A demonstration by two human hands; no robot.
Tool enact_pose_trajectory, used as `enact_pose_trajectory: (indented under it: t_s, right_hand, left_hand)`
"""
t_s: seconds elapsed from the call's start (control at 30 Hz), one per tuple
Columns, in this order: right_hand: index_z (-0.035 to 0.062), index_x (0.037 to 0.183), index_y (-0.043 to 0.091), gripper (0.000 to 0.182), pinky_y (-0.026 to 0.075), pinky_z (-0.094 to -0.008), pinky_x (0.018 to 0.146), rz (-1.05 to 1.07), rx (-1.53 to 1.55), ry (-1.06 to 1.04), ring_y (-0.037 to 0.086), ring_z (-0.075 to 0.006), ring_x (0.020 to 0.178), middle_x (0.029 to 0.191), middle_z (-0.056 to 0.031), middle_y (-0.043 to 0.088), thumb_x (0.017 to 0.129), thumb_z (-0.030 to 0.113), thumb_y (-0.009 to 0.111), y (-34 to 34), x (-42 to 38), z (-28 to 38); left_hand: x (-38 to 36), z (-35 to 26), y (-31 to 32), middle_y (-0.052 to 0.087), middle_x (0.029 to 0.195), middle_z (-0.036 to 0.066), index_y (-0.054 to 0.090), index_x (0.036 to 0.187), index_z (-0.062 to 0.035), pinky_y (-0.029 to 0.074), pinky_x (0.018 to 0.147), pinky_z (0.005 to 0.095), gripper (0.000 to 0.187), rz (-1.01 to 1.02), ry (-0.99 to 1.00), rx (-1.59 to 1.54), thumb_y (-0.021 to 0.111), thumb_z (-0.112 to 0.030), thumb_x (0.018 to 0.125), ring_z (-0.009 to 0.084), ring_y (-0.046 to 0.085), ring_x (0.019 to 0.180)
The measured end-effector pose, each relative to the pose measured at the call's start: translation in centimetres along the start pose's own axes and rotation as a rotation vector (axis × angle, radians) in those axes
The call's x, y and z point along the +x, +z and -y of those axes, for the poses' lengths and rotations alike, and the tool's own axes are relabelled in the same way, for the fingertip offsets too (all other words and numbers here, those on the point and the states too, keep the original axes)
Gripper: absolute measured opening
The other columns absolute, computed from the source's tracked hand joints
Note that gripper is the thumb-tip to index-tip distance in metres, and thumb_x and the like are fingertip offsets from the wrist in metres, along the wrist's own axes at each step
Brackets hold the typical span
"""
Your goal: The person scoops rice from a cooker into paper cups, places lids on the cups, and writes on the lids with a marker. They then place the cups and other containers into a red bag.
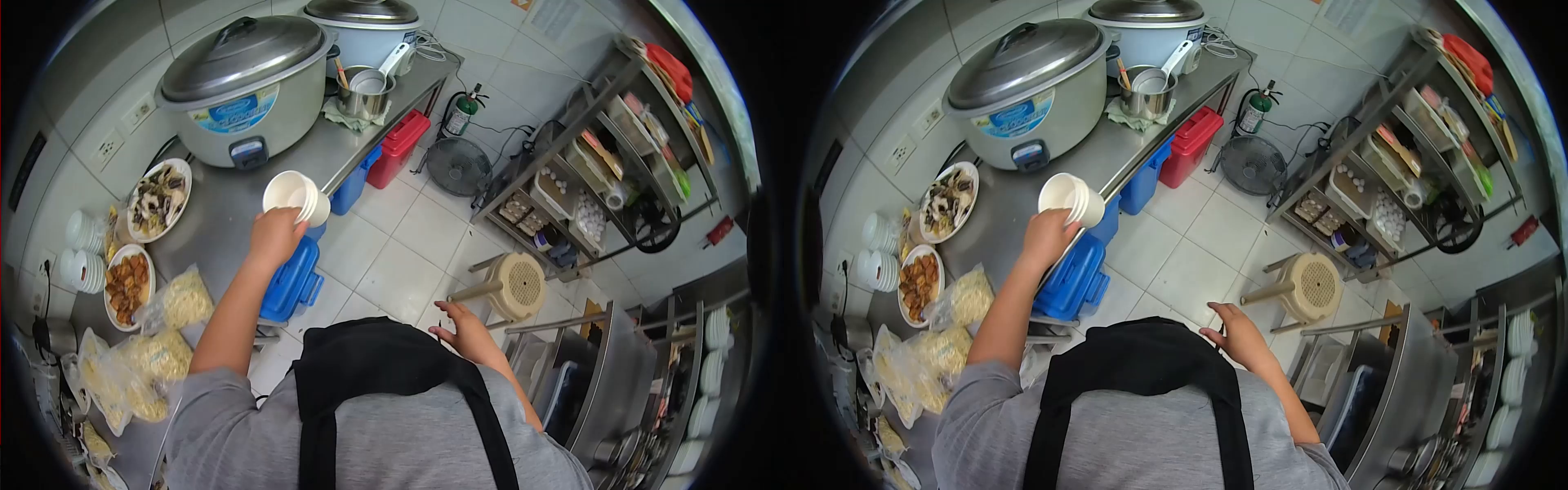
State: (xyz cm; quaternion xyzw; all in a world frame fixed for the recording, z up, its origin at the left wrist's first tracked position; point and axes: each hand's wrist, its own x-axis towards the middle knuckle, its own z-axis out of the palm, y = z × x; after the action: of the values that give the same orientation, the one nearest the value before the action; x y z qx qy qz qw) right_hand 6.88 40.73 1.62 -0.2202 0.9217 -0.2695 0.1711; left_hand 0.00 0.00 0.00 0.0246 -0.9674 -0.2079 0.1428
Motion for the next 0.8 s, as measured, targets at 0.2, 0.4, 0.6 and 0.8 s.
enact_pose_trajectory:
  t_s: [0.2, 0.4, 0.6, 0.8]
  right_hand:
    - [0.0041, 0.125, 0.056, 0.054, 0.05, -0.0418, 0.088, -0.074, 0.079, 0.002, 0.06, -0.0381, 0.105, 0.116, -0.0197, 0.061, 0.084, 0.035, 0.072, -8.2, 18.0, -5.1]
    - [0.0055, 0.125, 0.056, 0.052, 0.05, -0.0428, 0.086, -0.069, -0.007, -0.314, 0.06, -0.0374, 0.102, 0.113, -0.0164, 0.06, 0.084, 0.033, 0.071, -12.4, 36.2, -12.6]
    - [0.0054, 0.114, 0.057, 0.043, 0.05, -0.0434, 0.083, -0.214, -0.125, -0.383, 0.061, -0.0333, 0.098, 0.106, -0.0132, 0.058, 0.084, 0.032, 0.07, -20.4, 48.0, -14.4]
    - [0.0057, 0.119, 0.056, 0.043, 0.05, -0.0438, 0.082, -0.243, -0.013, -0.338, 0.061, -0.0345, 0.098, 0.108, -0.0149, 0.058, 0.085, 0.029, 0.069, -18.1, 44.9, -17.4]
  left_hand:
    - [19.6, 2.1, 6.6, 0.068, 0.075, 0.011, 0.071, 0.09, -0.0118, 0.042, 0.075, 0.0443, 0.027, 0.103, 0.001, 0.206, 0.067, -0.038, 0.084, 0.0292, 0.065, 0.082]
    - [27.0, 2.5, 9.5, 0.07, 0.094, 0.006, 0.072, 0.103, -0.0161, 0.042, 0.084, 0.0437, 0.026, -0.045, -0.013, 0.301, 0.064, -0.035, 0.087, 0.0263, 0.061, 0.092]
    - [29.6, -1.3, 10.8, 0.063, 0.119, 0.006, 0.062, 0.124, -0.0156, 0.036, 0.099, 0.0442, 0.044, -0.13, -0.101, 0.378, 0.071, -0.025, 0.082, 0.0267, 0.056, 0.112]
    - [29.0, -4.5, 10.3, 0.054, 0.131, 0.01, 0.057, 0.128, -0.0151, 0.034, 0.102, 0.045, 0.056, -0.151, -0.12, 0.346, 0.077, -0.024, 0.076, 0.031, 0.049, 0.122]
